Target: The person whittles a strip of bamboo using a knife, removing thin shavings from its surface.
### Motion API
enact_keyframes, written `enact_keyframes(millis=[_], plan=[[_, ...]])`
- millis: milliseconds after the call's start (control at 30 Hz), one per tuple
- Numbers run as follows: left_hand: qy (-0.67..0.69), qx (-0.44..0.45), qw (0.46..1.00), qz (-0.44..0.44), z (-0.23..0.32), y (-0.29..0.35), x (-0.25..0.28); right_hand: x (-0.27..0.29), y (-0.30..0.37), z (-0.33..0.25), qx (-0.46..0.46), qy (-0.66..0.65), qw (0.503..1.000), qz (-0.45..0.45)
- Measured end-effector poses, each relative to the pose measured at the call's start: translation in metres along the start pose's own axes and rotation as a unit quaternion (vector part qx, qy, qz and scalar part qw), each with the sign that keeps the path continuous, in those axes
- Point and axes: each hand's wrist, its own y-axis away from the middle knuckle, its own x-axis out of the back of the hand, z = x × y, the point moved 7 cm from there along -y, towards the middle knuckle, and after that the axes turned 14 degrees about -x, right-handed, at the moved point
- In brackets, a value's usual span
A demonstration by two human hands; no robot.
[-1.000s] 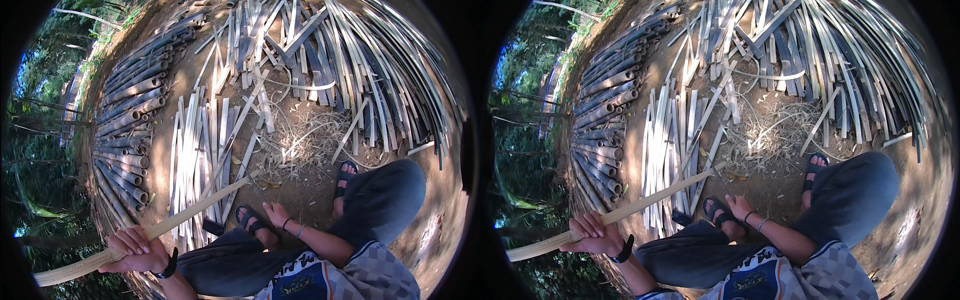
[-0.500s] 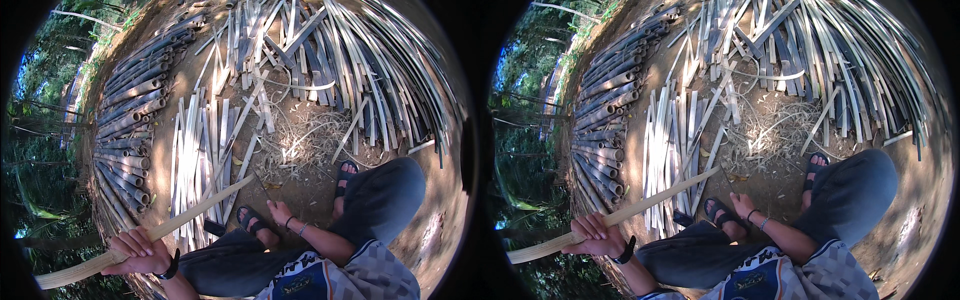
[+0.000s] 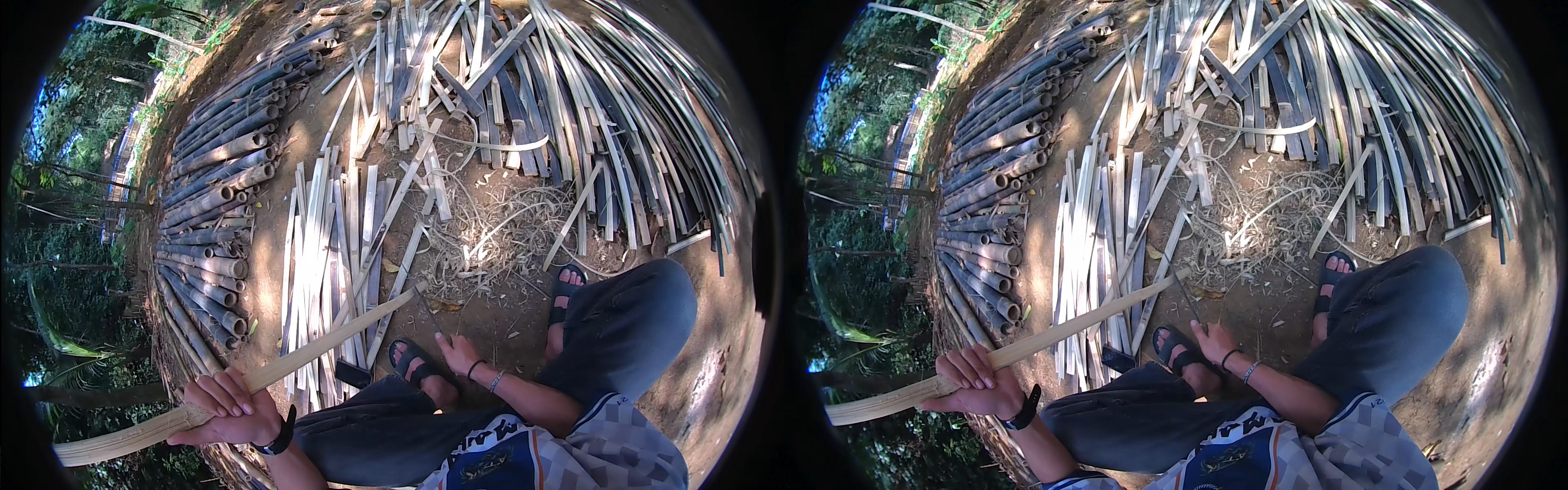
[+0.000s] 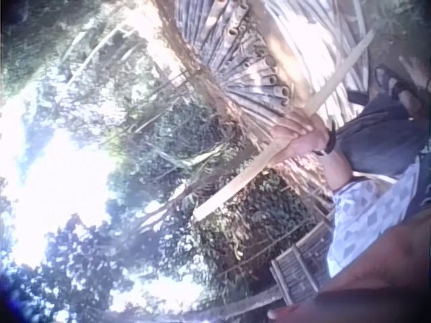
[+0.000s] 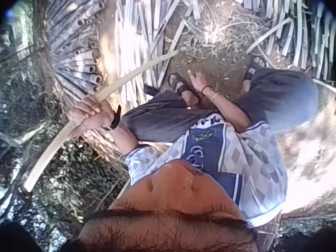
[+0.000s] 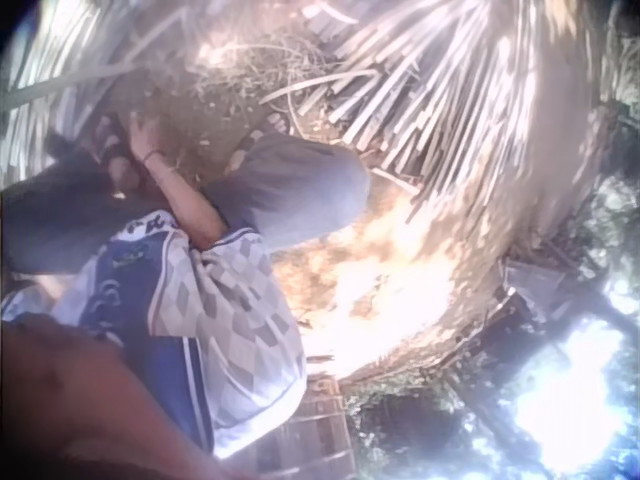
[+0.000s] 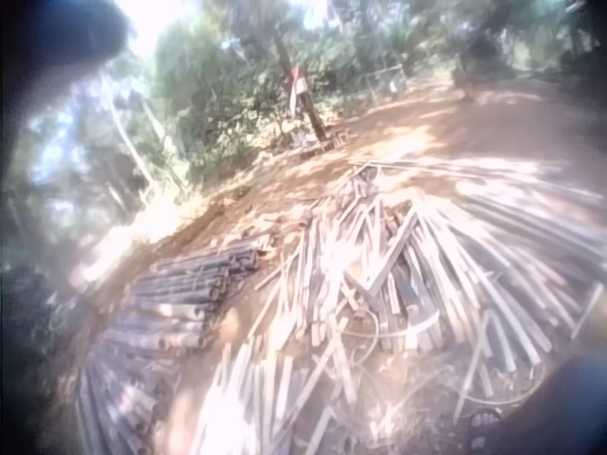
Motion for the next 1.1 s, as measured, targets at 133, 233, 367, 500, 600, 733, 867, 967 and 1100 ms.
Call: enact_keyframes(millis=[133,233,367,500,600,733,867,967,1100], plan=[[0.019,0.006,1.0,-0.009,0.0,0.0,0.002,-0.017,0.067,-0.054,0.252,-0.037,0.967,-0.03],[-0.008,0.003,1.0,0.018,0.001,0.001,0.004,-0.016,0.087,-0.071,0.338,-0.025,0.94,-0.025],[0.005,0.0,1.0,-0.007,-0.001,0.001,0.0,-0.013,0.021,-0.024,0.234,-0.058,0.967,0.076],[0.028,0.001,0.999,-0.028,-0.001,-0.001,-0.004,-0.022,0.027,-0.019,0.17,-0.101,0.98,-0.023],[0.025,0.002,0.999,-0.027,0.0,-0.001,-0.001,-0.028,0.071,-0.05,0.262,-0.049,0.962,-0.056],[0.023,0.005,1.0,-0.02,-0.001,0.002,-0.004,-0.022,0.069,-0.052,0.217,-0.095,0.967,-0.093],[0.037,0.01,0.998,-0.041,-0.002,0.002,-0.009,-0.034,0.07,-0.044,0.143,-0.164,0.955,-0.2],[0.025,0.01,0.999,-0.027,-0.004,0.003,-0.009,-0.034,0.068,-0.047,0.22,-0.147,0.953,-0.145],[0.023,0.006,0.999,-0.032,-0.001,0.001,-0.002,-0.027,0.072,-0.055,0.18,-0.194,0.954,-0.137]])
